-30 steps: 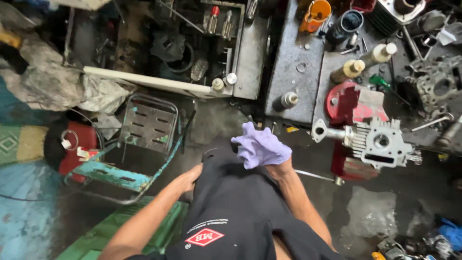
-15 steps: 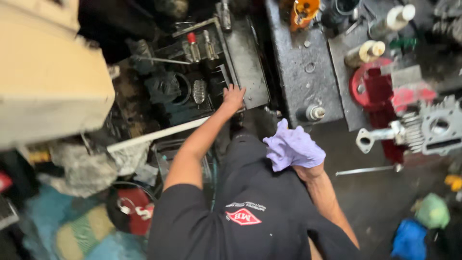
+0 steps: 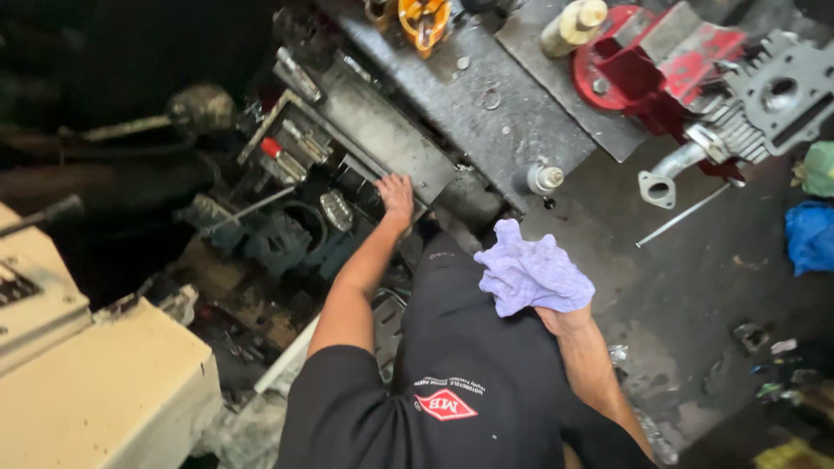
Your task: The person cleans a small metal engine component with a purple cloth, then applies liquid from a bottle to a cylinder head and wipes it. They also clean a cylindrical metal part and place it on a workbench.
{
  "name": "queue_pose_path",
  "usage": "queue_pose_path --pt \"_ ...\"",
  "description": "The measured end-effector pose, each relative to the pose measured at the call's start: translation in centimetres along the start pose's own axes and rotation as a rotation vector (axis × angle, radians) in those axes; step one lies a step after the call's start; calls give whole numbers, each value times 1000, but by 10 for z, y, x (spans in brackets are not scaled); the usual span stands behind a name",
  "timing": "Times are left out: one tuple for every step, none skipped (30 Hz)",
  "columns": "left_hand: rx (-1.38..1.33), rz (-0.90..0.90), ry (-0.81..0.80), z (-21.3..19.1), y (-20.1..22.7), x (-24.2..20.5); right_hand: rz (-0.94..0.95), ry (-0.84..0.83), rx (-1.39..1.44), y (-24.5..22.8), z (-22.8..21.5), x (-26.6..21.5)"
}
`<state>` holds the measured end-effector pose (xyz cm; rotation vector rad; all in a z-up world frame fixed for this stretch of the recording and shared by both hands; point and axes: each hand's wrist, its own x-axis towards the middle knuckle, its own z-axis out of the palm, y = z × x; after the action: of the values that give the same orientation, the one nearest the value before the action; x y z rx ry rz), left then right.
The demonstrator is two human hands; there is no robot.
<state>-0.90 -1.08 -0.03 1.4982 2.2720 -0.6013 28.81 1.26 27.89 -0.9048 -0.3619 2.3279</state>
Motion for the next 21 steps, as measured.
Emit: queue_pose_path --pt "16 1 57 0 -1 -2 -21 15 -12 3 -3 -2" --pt "27 -1 110 -1 -1 -4 -38 31 -28 6 -5 -4" --pt "29 6 114 -2 -2 -6 -54 47 -44 9 -7 -7" --pt "30 7 119 -4 -2 -6 -55 30 -68 8 -10 -6" --pt "31 7 124 -6 -3 -6 -56 14 -93 8 -14 -6" --pt "18 12 121 -8 -4 -6 -56 -5 -120 8 -17 -6" --pt "5 17 118 -10 -5 -6 -56 -15 -130 8 -20 -7" --pt "-9 20 115 -11 -6 -5 -55 -27 -142 6 -23 -8" --pt "-1 17 118 -13 -7 -4 -53 -39 -154 4 -26 -8" --pt "9 12 121 -14 -9 -4 -48 -40 -154 1 -28 -9" --pt "18 6 125 -15 -11 -4 -44 -40 -154 -3 -30 -10" --pt "49 41 138 -17 -13 -3 -38 -42 -154 -7 -31 -10" --pt "82 76 151 -21 -16 -2 -55 -75 -181 -12 -32 -9" --pt "114 108 159 -25 -19 -6 -67 -107 -208 -16 -32 -10" --pt "153 176 186 -28 -24 -10 -80 -139 -235 -21 -32 -10" --pt "191 243 212 -32 -28 -15 -113 -164 -292 -27 -31 -10" --pt "229 309 238 -40 -31 -23 -147 -188 -349 -32 -30 -10" --pt "226 357 243 -51 -33 -32 -179 -216 -407 -37 -29 -9" --pt "224 404 247 -66 -36 -43 -158 -218 -396 -42 -27 -9" --pt "224 451 252 -84 -41 -54 -137 -221 -383 -46 -24 -9" --pt "165 475 238 -105 -43 -66 -117 -224 -371 -49 -20 -8"
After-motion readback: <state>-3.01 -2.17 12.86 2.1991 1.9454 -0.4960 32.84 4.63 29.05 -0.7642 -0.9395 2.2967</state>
